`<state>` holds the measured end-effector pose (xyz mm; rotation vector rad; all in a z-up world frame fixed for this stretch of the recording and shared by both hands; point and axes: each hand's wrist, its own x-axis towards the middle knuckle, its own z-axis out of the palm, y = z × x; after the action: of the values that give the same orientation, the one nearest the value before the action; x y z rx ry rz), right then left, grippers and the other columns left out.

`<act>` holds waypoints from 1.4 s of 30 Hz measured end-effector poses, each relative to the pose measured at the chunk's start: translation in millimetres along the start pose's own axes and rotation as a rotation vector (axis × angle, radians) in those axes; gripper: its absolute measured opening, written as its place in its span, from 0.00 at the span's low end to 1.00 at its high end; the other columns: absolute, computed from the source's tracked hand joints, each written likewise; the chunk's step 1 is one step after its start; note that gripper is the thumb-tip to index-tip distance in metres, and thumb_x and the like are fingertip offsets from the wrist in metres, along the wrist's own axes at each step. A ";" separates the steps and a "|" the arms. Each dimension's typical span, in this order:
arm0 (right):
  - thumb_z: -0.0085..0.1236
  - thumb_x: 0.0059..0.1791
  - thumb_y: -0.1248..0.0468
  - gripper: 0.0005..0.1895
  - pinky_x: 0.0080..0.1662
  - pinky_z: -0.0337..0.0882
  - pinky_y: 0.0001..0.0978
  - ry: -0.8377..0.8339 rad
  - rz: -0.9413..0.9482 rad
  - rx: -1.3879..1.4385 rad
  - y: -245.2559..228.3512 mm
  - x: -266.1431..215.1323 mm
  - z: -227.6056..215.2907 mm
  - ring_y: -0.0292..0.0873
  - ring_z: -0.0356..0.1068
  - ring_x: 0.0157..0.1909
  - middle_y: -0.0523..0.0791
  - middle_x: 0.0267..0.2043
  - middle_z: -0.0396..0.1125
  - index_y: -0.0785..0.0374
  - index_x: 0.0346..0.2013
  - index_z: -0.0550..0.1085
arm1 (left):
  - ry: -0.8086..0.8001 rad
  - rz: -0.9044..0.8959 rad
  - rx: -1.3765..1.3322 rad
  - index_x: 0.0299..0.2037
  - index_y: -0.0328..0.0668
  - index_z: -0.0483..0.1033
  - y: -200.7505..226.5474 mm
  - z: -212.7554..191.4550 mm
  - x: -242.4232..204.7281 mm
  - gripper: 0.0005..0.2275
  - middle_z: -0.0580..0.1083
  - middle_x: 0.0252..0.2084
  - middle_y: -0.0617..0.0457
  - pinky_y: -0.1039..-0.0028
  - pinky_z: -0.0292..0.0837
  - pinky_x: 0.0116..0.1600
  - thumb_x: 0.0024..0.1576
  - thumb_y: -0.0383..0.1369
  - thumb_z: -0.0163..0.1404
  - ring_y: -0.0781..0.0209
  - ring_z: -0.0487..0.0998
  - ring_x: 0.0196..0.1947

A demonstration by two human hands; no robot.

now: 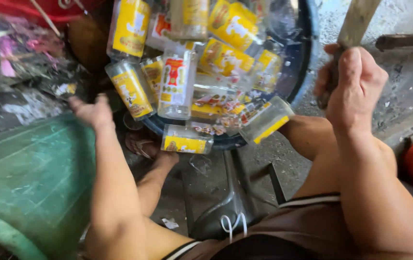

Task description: Sort and unwrap plastic-wrapped containers in a large basin using a knife

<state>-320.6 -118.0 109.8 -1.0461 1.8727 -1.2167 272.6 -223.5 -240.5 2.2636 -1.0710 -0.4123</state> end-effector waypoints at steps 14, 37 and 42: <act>0.43 0.61 0.49 0.23 0.20 0.63 0.27 0.240 -0.029 0.377 36.1 2.0 -34.1 0.39 0.64 0.18 0.47 0.20 0.63 0.67 0.45 0.74 | -0.954 0.893 0.068 0.47 0.47 0.73 373.9 82.3 -386.2 0.08 0.78 0.47 0.45 0.53 0.75 0.49 0.60 0.32 0.45 0.40 0.81 0.45; 0.40 0.60 0.46 0.27 0.25 0.60 0.24 0.196 0.071 0.381 20.5 5.6 -58.4 0.36 0.59 0.17 0.45 0.20 0.62 0.69 0.45 0.72 | -0.322 0.955 0.450 0.68 0.41 0.63 452.2 187.3 -306.1 0.25 0.62 0.71 0.40 0.58 0.74 0.64 0.62 0.38 0.53 0.40 0.64 0.68; 0.38 0.60 0.47 0.27 0.26 0.61 0.24 0.196 0.069 0.339 16.2 6.0 -58.1 0.35 0.59 0.18 0.45 0.20 0.62 0.69 0.45 0.72 | -0.744 0.418 0.452 0.58 0.38 0.66 489.1 195.5 -259.5 0.31 0.74 0.58 0.38 0.50 0.71 0.58 0.58 0.57 0.51 0.35 0.75 0.57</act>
<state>-376.9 -95.9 114.3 -0.6949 1.7447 -1.5747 -279.2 -339.9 -76.9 2.1935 -2.1460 -0.9464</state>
